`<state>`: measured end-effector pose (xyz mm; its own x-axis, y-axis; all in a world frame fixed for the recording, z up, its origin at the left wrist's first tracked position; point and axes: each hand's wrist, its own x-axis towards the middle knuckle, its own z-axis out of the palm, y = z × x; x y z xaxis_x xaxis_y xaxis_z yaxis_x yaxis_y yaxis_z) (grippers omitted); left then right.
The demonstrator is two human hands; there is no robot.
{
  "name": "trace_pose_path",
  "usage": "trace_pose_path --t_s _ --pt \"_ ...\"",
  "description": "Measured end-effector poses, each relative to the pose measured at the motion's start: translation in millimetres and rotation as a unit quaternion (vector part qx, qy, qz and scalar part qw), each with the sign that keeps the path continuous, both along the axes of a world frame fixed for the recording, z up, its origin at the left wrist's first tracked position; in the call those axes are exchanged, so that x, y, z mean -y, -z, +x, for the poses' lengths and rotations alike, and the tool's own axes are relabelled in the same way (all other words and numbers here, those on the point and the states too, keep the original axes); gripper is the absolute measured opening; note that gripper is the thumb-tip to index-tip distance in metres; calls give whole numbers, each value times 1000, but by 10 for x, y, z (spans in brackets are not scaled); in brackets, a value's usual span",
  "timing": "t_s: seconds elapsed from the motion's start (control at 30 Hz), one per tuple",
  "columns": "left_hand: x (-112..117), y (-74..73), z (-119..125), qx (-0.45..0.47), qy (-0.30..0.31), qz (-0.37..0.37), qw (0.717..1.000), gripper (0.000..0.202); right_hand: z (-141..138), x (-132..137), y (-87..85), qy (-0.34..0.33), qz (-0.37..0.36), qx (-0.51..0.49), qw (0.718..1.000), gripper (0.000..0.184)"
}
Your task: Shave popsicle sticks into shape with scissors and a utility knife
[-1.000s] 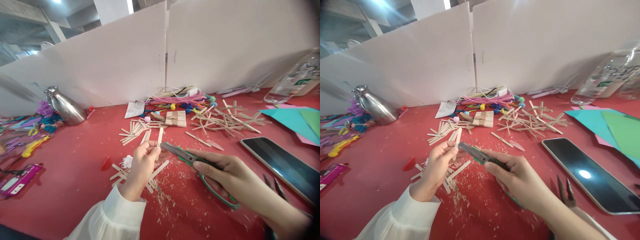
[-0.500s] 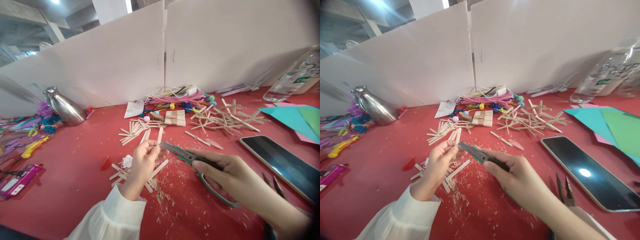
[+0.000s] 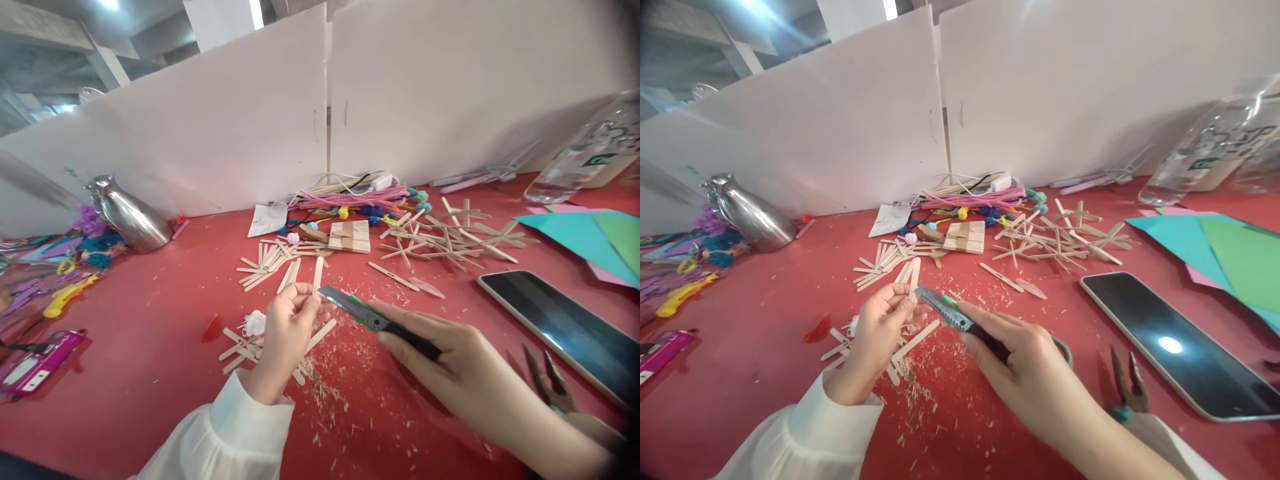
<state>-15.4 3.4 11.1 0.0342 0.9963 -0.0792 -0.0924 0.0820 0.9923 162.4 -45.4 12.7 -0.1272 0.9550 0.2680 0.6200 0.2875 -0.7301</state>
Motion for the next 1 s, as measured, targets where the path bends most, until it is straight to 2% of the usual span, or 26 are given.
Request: trace_pose_path --t_s 0.17,0.23,0.33,0.4,0.47,0.5,0.57,0.63,0.7,0.77,0.87,0.93,1.0 --pt "18 11 13 -1 -12 25 1000 14 -55 36 -46 29 -123 -98 987 42" --pt "21 15 10 -5 -13 30 999 14 -61 25 -46 35 -193 -163 967 51" --pt "21 19 4 -1 -10 31 999 15 -38 -27 -33 18 -295 -251 922 62" --pt "17 19 4 10 -10 28 999 17 -11 -67 -27 12 -332 -285 899 64" --pt "9 17 7 20 -10 22 1000 19 12 -95 -29 8 -342 -291 893 64" --pt "6 15 9 22 -10 18 1000 19 19 -101 -32 6 -336 -278 900 63" --pt "0 11 11 25 -8 13 1000 20 25 -94 -34 10 -284 -222 933 57" --pt "0 7 12 28 -8 10 1000 21 22 -69 -28 22 -187 -143 972 48" --pt "4 3 15 26 -12 3 1000 21 16 -36 -9 22 -86 -65 994 40" --pt "11 -1 20 21 -11 -2 1000 21 15 -7 19 16 2 -8 1000 36" --pt "18 -6 28 23 -8 -3 1000 21 22 17 50 -2 109 49 993 34" --pt "21 -13 30 22 -8 -7 1000 21 22 23 51 -8 138 63 988 35" --pt "25 -23 29 15 -9 -8 1000 21 15 30 35 -2 118 56 991 34"
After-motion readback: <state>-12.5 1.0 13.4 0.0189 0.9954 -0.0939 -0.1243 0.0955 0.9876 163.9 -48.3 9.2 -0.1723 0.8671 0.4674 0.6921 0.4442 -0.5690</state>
